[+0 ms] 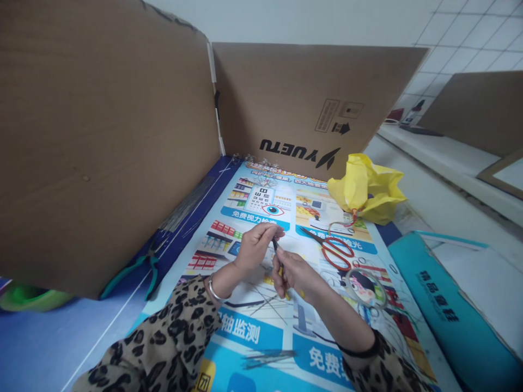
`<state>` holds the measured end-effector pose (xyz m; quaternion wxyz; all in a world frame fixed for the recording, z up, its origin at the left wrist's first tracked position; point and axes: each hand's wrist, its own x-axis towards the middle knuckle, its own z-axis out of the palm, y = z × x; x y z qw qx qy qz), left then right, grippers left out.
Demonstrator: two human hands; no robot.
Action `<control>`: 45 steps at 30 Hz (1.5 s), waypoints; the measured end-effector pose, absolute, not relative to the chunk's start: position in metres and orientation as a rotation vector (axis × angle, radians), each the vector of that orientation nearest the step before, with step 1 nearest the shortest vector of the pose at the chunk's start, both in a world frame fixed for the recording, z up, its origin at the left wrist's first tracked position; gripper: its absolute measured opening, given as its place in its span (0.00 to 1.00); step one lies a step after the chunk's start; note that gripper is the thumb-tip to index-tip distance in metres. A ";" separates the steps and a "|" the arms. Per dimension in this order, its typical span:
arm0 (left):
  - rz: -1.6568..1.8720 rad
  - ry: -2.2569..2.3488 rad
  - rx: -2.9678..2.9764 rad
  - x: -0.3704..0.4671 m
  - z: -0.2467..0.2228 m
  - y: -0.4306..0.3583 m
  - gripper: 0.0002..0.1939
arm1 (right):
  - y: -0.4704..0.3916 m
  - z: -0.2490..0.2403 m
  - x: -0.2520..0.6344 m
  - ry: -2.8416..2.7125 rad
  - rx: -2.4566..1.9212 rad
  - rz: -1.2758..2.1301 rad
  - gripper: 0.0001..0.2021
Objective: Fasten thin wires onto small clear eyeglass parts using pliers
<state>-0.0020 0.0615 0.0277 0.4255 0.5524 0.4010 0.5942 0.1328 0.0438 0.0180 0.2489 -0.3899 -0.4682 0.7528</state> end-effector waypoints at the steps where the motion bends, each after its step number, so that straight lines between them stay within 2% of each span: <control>1: 1.486 1.009 1.384 -0.002 0.028 0.061 0.13 | 0.044 0.018 0.133 -1.275 -1.061 2.051 0.21; 23: 1.516 1.052 1.332 -0.003 0.019 0.066 0.13 | 0.047 0.010 0.133 -1.392 -1.100 1.869 0.21; 45: 1.500 1.075 1.404 -0.004 0.017 0.066 0.13 | 0.046 0.010 0.132 -1.352 -1.101 1.915 0.22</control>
